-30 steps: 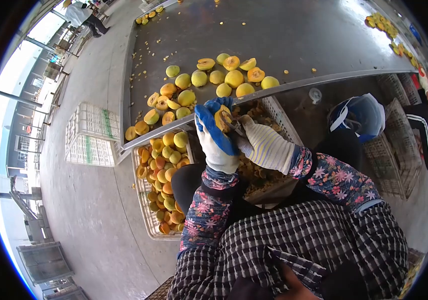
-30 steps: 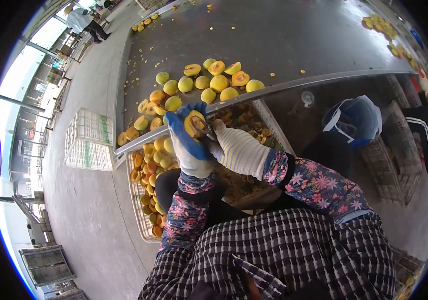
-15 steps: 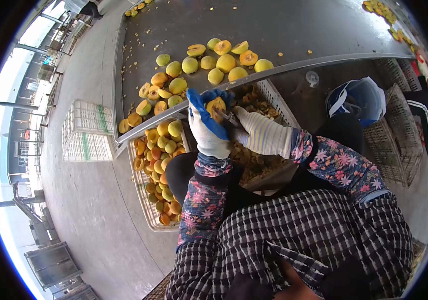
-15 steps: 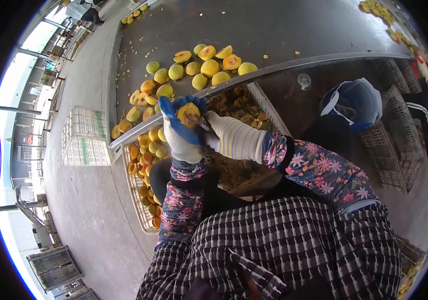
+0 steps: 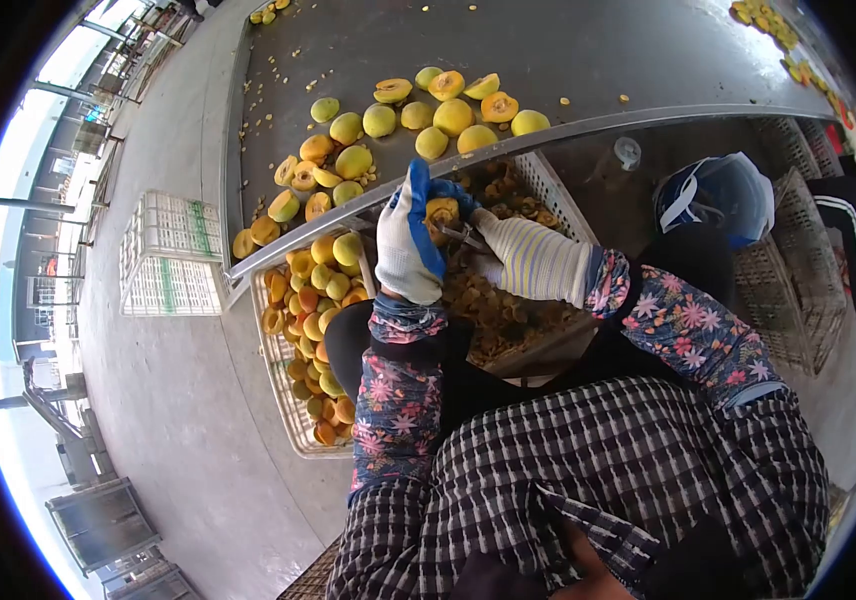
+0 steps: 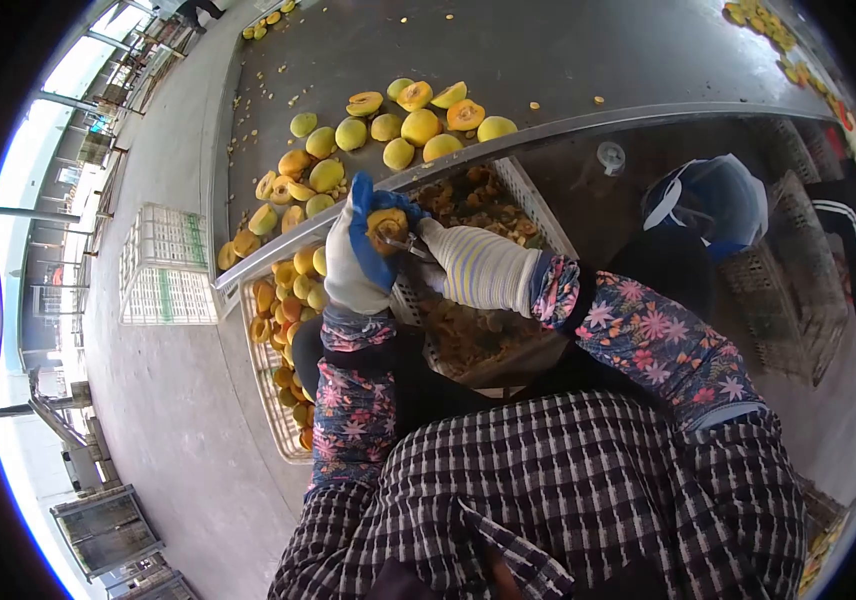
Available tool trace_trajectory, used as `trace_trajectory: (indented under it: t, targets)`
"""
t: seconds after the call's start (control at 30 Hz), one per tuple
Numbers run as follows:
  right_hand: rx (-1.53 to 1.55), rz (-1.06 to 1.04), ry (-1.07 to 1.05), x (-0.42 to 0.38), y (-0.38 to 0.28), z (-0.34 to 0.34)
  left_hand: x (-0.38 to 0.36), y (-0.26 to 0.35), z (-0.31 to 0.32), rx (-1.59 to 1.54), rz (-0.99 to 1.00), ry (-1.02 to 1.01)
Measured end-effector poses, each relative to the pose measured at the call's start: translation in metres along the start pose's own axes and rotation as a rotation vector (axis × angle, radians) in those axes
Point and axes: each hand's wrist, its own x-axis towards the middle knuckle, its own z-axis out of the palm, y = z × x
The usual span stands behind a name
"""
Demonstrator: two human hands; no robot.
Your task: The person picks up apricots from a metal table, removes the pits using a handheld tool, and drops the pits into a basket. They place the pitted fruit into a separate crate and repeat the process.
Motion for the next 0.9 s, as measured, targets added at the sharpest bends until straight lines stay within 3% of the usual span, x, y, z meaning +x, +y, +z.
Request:
trace_trajectory:
  t: [0.03,0.13,0.2,0.27,0.33,0.47,0.6,0.7,0.9]
  targets:
    - [0.022,0.011,-0.008,0.002,0.002,0.005,0.000,-0.002,0.002,-0.039,0.032,0.015]
    - [0.092,-0.200,0.261,0.004,0.003,0.025,-0.001,-0.008,0.001,-0.056,0.144,0.035]
    - [0.402,-0.021,0.066,0.012,0.009,0.023,-0.003,-0.011,0.009,-0.074,0.197,0.141]
    - [0.319,0.068,0.004,0.012,0.000,0.013,0.001,-0.013,0.002,0.064,0.199,0.092]
    - [-0.164,0.063,0.074,0.006,-0.010,0.003,0.003,-0.016,-0.002,0.084,0.171,0.052]
    - [0.172,-0.132,0.023,0.006,0.004,0.005,0.004,-0.011,-0.007,-0.026,0.081,-0.001]
    - [0.113,-0.212,0.072,0.000,0.020,0.009,0.006,-0.009,-0.014,0.088,0.008,-0.157]
    - [0.941,0.168,-0.290,-0.013,-0.003,-0.006,0.005,-0.007,-0.008,-0.037,-0.020,-0.171]
    - [1.241,0.292,-0.340,-0.019,-0.018,-0.011,0.008,-0.007,0.001,-0.309,-0.141,-0.233]
